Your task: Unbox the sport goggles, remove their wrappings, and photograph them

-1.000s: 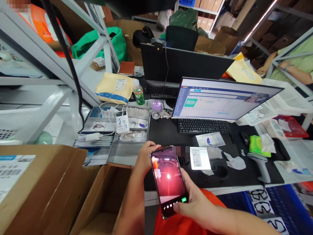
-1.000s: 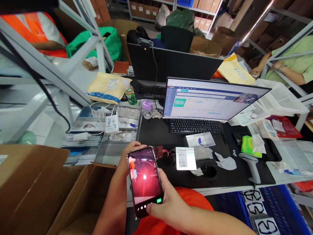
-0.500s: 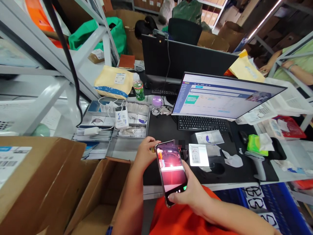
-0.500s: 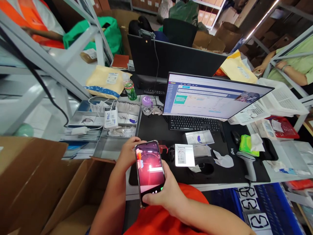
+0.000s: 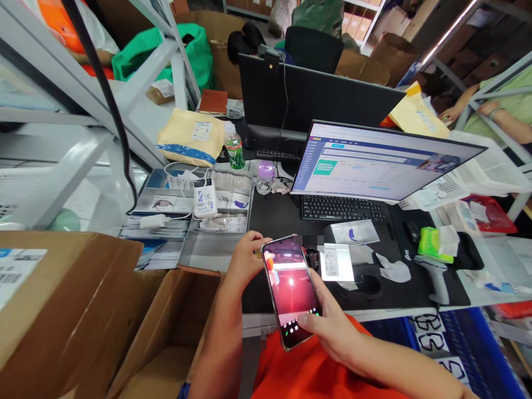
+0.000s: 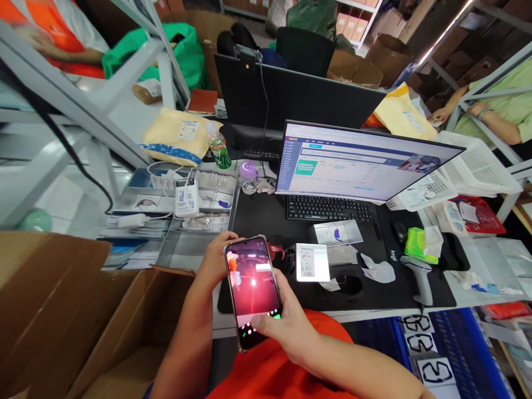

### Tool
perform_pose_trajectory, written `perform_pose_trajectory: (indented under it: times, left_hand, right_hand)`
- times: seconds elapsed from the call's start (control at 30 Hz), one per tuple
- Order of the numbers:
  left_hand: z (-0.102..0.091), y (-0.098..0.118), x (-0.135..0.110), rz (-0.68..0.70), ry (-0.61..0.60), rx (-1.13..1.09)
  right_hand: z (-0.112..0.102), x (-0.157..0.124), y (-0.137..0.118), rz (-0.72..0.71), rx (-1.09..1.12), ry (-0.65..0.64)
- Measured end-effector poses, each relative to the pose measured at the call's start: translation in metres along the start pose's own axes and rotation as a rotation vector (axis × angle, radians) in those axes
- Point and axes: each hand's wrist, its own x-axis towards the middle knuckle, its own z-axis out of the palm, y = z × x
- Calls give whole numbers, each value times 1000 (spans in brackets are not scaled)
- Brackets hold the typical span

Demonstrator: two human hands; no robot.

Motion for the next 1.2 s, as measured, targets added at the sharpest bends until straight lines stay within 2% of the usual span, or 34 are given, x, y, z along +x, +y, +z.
perform_pose_trajectory:
  times: [0.17, 0.3, 0.4, 0.5, 0.6, 0.7, 1.0, 1.2]
  left_hand:
    - [2, 0, -2, 33, 8, 32]
    - [8, 3, -7, 91, 60, 104]
    - [11, 13, -13, 207, 137, 285]
    - [13, 27, -19, 353, 171, 465]
    - [17, 38, -23, 478, 187, 579]
    - [21, 43, -25, 541, 183, 645]
    - [25, 42, -27, 533, 120, 723]
    - [20, 40, -26, 512, 139, 681]
  right_hand:
    - [-5, 0, 1, 48, 42, 45]
    - [-20, 7, -7, -61, -63, 107]
    - [-38, 15, -18, -165, -256, 170]
    - [-52, 22, -27, -194, -409, 209]
    - [-60, 27, -27, -193, -488, 202]
    - [-64, 30, -23, -200, -519, 195]
    - [-60, 33, -25, -212, -524, 180]
    - [-63, 37, -24, -183, -515, 184]
